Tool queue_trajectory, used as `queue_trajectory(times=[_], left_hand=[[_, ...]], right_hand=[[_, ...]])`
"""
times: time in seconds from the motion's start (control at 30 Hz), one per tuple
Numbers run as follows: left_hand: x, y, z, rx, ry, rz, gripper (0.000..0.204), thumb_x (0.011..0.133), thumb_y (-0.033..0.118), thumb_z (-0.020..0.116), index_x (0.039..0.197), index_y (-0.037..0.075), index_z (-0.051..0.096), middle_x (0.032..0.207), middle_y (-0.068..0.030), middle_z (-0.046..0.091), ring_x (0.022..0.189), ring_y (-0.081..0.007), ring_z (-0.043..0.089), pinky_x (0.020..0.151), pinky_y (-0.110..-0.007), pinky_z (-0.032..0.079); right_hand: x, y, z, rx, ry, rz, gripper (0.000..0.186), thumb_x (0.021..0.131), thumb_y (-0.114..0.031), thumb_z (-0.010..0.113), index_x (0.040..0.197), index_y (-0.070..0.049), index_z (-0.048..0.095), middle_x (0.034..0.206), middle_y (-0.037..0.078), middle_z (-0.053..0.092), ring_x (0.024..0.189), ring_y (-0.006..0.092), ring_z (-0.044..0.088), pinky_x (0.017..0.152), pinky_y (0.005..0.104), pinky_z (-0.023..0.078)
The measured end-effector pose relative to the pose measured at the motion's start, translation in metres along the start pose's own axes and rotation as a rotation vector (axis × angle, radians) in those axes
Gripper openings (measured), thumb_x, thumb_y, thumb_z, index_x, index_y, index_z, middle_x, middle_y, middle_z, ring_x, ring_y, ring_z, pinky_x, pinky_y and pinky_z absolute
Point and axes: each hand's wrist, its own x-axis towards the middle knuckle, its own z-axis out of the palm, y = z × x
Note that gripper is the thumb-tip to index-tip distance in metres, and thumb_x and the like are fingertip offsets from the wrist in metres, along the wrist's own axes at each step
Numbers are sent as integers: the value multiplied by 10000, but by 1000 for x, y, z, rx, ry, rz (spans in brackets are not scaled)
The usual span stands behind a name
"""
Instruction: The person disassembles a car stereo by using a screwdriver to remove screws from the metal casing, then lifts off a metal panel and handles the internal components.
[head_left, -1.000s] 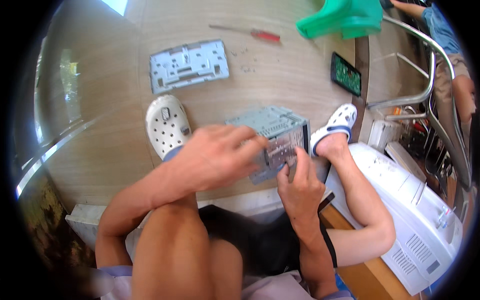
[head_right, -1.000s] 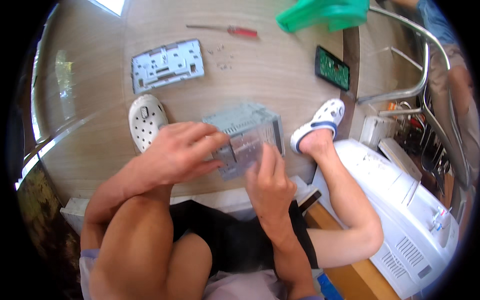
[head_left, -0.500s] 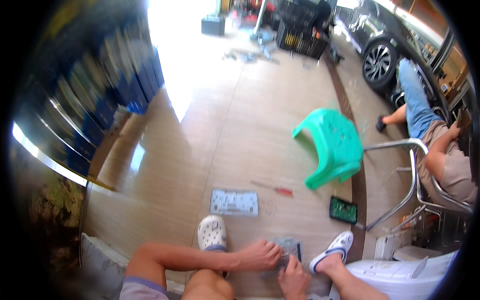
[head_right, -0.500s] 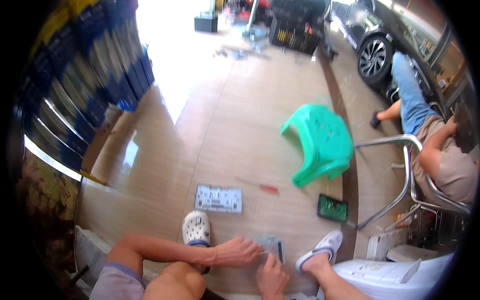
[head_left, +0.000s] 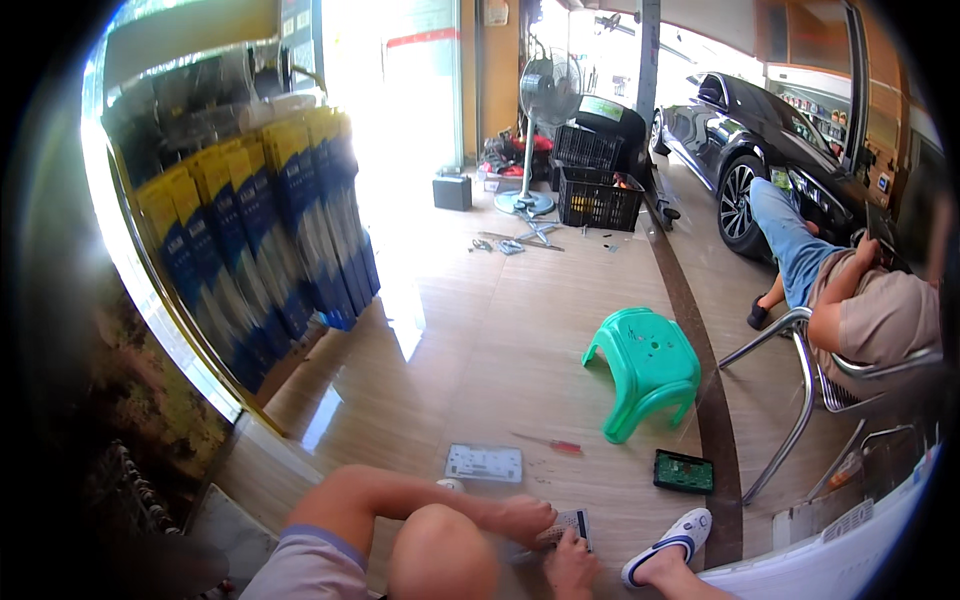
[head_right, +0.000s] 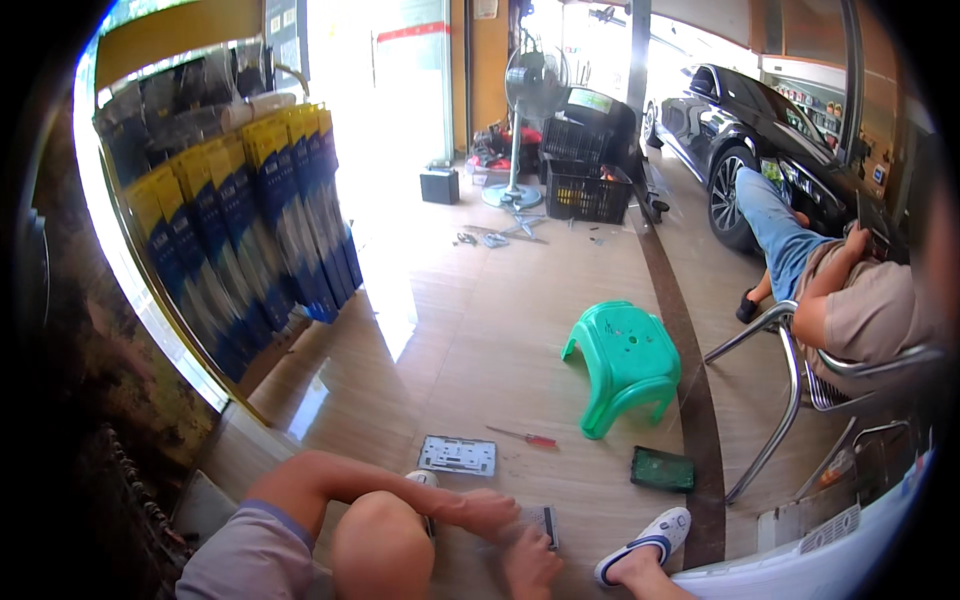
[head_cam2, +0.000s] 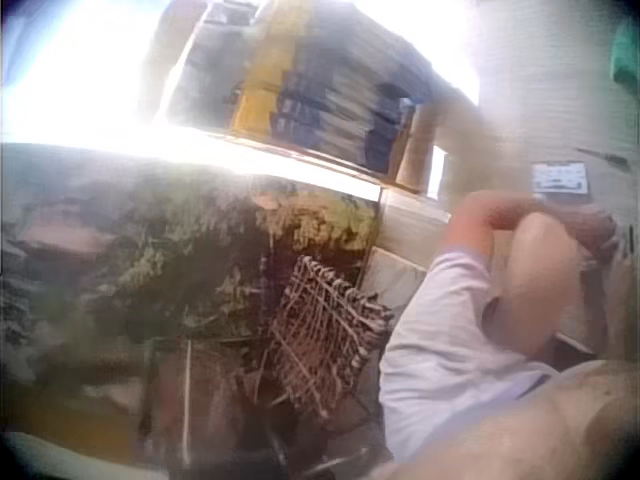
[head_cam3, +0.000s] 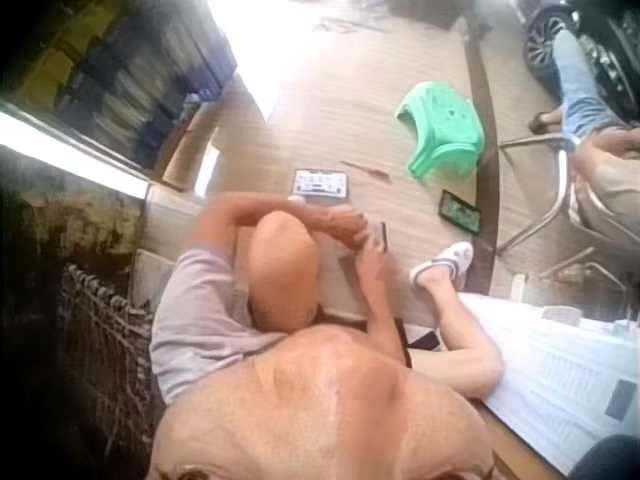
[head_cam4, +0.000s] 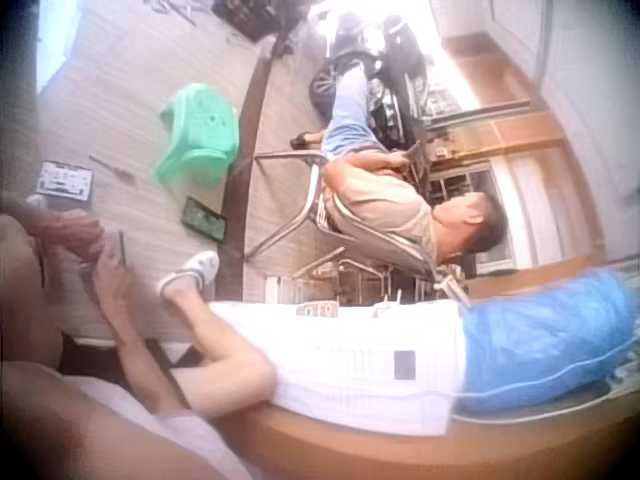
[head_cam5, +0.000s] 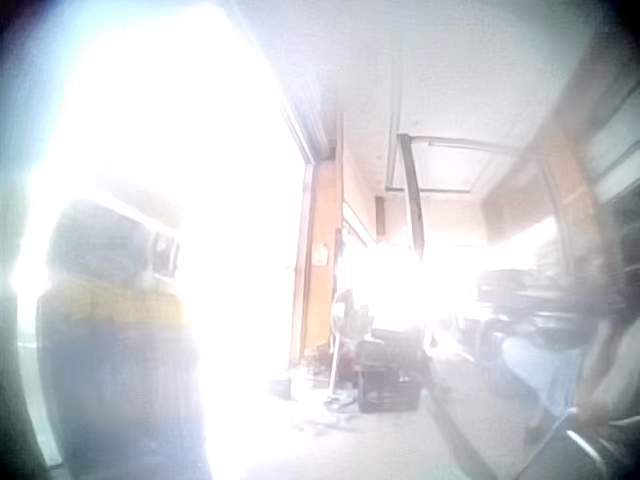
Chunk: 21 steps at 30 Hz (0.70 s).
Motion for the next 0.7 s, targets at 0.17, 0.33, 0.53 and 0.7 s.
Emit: queue_trajectory(times=[0.17, 0.33, 0.53, 0.7], left_hand=[[1, 5, -15, 24, -73, -41, 565, 765, 436, 794, 993, -64, 665, 917, -246, 722, 855, -409, 731, 724, -478, 604], [-1, 9, -21, 5, -109, -114, 595, 755, 454, 804, 1021, -56, 656, 941, -241, 719, 867, -415, 729, 741, -487, 599], [-7, 16, -35, -4, -124, -107, 507, 705, 361, 813, 971, -58, 711, 920, -251, 737, 845, -410, 734, 768, -470, 612], [-9, 15, -31, 22, -27, -39, 513, 722, 383, 790, 974, -56, 703, 903, -228, 741, 832, -402, 736, 753, -475, 615]], right_hand=[[1, 30, 42, 151, 20, 51, 434, 865, -304, 643, 1244, -101, 584, 1102, 198, 709, 886, 451, 730, 786, 587, 575], [-9, 48, 40, 307, 15, 3, 470, 847, -317, 676, 1259, -103, 595, 1090, 215, 711, 894, 444, 721, 793, 553, 583], [-15, 62, 32, 299, 258, -168, 329, 935, -288, 624, 1175, -64, 650, 990, 254, 719, 887, 474, 694, 761, 569, 566], [-12, 60, 25, 321, 231, -72, 357, 948, -334, 608, 1182, -70, 663, 988, 253, 726, 874, 487, 692, 770, 582, 560]])
